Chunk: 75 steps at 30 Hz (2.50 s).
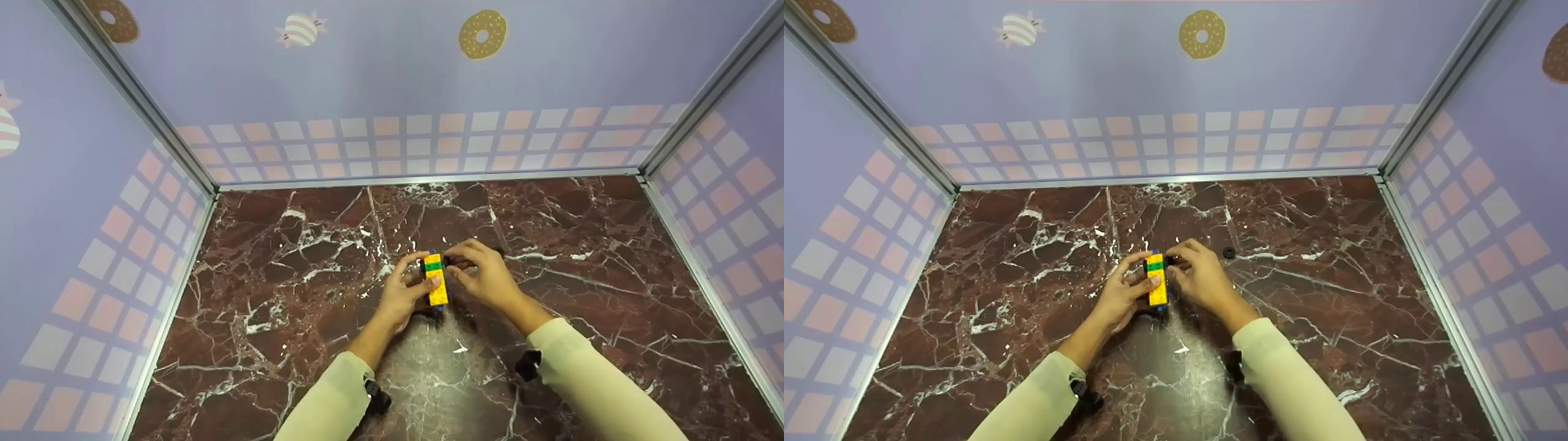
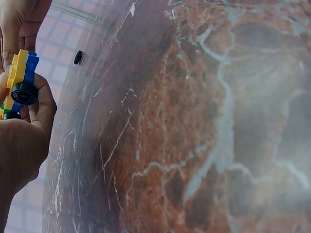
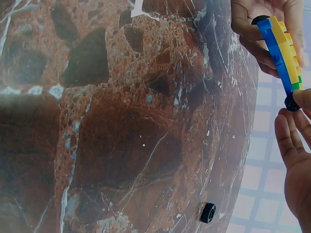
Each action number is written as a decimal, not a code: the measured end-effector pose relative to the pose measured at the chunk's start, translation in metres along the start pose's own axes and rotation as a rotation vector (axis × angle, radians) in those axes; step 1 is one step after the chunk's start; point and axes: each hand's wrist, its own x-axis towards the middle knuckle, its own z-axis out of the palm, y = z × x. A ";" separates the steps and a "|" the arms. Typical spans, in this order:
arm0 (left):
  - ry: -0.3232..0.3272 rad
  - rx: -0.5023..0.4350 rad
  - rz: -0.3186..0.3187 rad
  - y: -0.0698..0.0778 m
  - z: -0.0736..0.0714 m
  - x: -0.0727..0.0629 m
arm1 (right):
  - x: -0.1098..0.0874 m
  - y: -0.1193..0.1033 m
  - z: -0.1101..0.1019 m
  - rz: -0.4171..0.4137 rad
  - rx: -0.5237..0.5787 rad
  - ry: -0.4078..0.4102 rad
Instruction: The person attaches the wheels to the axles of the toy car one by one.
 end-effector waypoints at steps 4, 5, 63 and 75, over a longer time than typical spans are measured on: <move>0.006 -0.008 -0.006 0.000 0.000 0.000 | -0.001 -0.001 0.000 0.011 -0.017 -0.010; 0.005 -0.009 -0.008 0.000 0.000 -0.001 | -0.001 -0.001 0.000 0.012 -0.018 -0.010; 0.014 0.033 0.021 0.004 0.001 -0.001 | 0.000 -0.009 0.000 0.059 -0.051 -0.008; -0.005 0.003 0.026 0.004 0.003 0.000 | 0.000 -0.009 -0.001 0.002 -0.073 0.002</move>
